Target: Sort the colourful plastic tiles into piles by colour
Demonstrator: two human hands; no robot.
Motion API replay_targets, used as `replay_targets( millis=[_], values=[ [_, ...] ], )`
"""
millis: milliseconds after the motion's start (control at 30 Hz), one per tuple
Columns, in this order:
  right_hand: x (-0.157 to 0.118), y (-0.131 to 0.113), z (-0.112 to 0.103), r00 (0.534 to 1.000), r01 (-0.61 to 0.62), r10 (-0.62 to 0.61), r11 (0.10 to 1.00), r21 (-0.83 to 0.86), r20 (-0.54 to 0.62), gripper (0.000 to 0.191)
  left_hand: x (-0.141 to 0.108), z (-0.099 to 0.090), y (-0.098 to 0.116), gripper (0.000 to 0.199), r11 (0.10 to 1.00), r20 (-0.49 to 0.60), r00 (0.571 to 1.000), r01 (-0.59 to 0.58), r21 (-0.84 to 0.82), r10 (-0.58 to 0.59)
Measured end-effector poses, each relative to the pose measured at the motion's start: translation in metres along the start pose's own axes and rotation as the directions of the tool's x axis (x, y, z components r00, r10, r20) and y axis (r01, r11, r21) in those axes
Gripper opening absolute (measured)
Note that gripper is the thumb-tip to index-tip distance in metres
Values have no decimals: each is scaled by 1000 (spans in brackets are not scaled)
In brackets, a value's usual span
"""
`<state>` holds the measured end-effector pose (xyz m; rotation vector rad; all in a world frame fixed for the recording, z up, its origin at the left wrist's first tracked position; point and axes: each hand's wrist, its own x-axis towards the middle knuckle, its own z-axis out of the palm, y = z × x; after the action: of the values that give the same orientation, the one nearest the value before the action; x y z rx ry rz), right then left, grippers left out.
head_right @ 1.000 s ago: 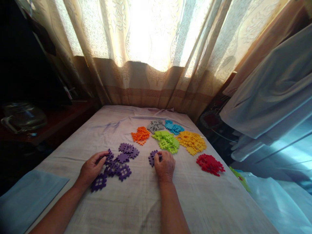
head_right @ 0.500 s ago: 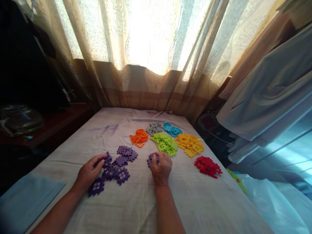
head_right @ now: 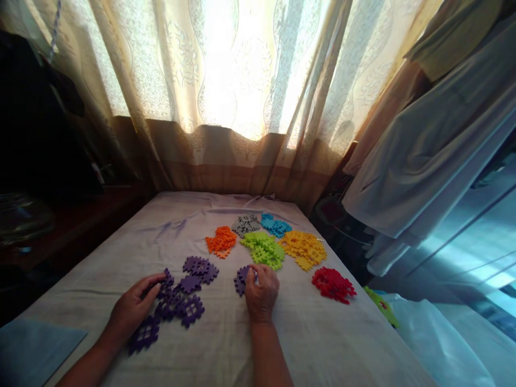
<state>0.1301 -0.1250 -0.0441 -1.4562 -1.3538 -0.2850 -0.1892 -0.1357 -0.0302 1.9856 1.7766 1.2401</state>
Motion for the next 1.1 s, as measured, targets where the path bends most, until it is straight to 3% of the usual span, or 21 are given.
replay_targets(
  millis=[267,733,1100],
  values=[
    [-1,3,1,998,-48,48,999,-5,34,28,0,-2,2,36,1000,6,1000,6,-4,-6],
    [-3,-14,-4,994,47,-46,999,-7,102,23,-1,0,3,34,999,9,999,33,-18,-32],
    [-3,-10,-2,991,11,-9,1000,-12,131,24,-1,-2,5,36,999,23,999,37,-21,-37]
  ],
)
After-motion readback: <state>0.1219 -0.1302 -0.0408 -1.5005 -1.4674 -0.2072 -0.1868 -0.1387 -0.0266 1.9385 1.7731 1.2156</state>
